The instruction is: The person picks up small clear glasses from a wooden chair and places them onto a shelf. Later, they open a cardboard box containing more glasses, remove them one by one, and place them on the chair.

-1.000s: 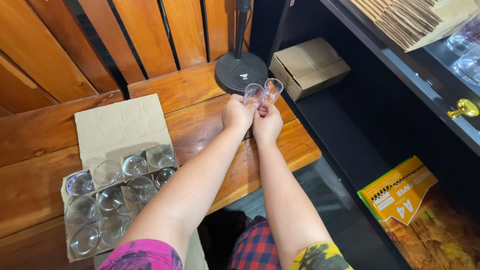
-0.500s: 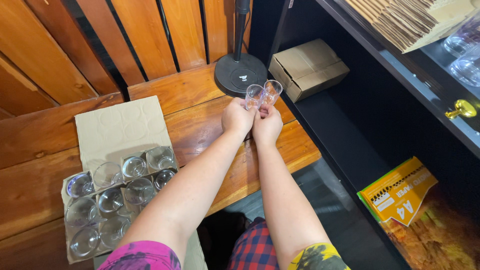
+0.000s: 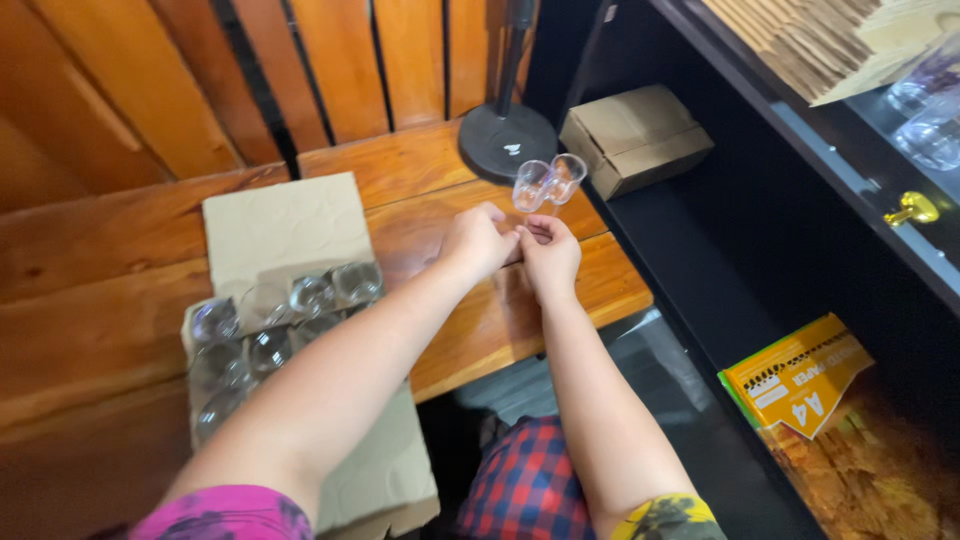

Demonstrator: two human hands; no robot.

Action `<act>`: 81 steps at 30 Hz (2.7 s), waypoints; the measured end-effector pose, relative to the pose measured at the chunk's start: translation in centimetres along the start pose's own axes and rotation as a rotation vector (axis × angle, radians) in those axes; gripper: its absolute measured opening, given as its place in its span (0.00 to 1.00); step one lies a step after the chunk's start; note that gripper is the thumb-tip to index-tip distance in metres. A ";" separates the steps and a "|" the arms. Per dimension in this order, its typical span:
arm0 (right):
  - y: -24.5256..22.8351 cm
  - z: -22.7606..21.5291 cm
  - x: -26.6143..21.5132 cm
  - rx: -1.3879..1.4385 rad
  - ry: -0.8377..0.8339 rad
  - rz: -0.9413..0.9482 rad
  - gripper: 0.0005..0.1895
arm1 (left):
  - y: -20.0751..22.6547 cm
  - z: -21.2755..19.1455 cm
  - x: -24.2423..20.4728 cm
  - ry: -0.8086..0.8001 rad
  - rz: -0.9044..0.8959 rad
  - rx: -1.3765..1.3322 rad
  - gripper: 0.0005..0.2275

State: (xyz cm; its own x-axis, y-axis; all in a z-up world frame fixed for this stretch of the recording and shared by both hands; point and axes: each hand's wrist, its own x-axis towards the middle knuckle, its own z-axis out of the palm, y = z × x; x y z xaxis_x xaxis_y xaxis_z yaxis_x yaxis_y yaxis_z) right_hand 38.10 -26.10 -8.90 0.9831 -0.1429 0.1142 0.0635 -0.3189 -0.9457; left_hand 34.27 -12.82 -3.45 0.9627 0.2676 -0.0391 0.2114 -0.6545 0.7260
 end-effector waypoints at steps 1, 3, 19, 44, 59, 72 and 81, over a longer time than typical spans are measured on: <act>-1.4 0.1 -1.5 -0.005 -0.014 0.000 0.14 | 0.5 -1.7 -1.8 0.005 -0.014 -0.005 0.16; -4.0 0.4 -4.9 0.101 -0.153 -0.059 0.09 | 1.2 -5.0 -5.5 -0.031 0.093 -0.045 0.09; -13.0 4.8 -24.7 -0.076 -0.531 -0.525 0.13 | -14.6 -21.3 -28.2 0.422 0.011 0.040 0.11; -17.3 7.2 -27.6 -0.739 -0.919 -0.649 0.28 | -16.8 -21.0 -29.3 0.079 -0.067 0.398 0.19; -18.2 8.5 -26.7 -0.779 -0.915 -0.651 0.32 | -17.5 -21.0 -26.3 0.028 -0.123 0.362 0.24; -17.6 4.8 -25.5 0.195 -0.966 -0.221 0.35 | -11.9 -22.9 -29.0 0.093 -0.005 -0.562 0.28; -14.0 2.4 -21.6 0.384 -0.826 -0.159 0.42 | -10.2 -17.7 -25.0 0.137 0.126 -0.729 0.29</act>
State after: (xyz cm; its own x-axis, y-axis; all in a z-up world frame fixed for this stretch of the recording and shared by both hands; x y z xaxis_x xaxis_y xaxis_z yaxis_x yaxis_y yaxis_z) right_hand 16.42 -16.28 1.12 0.7589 0.6365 0.1374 0.1153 0.0763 -0.9904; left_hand 5.09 -0.27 2.28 0.9326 0.3384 0.1254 -0.1101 -0.0642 0.9918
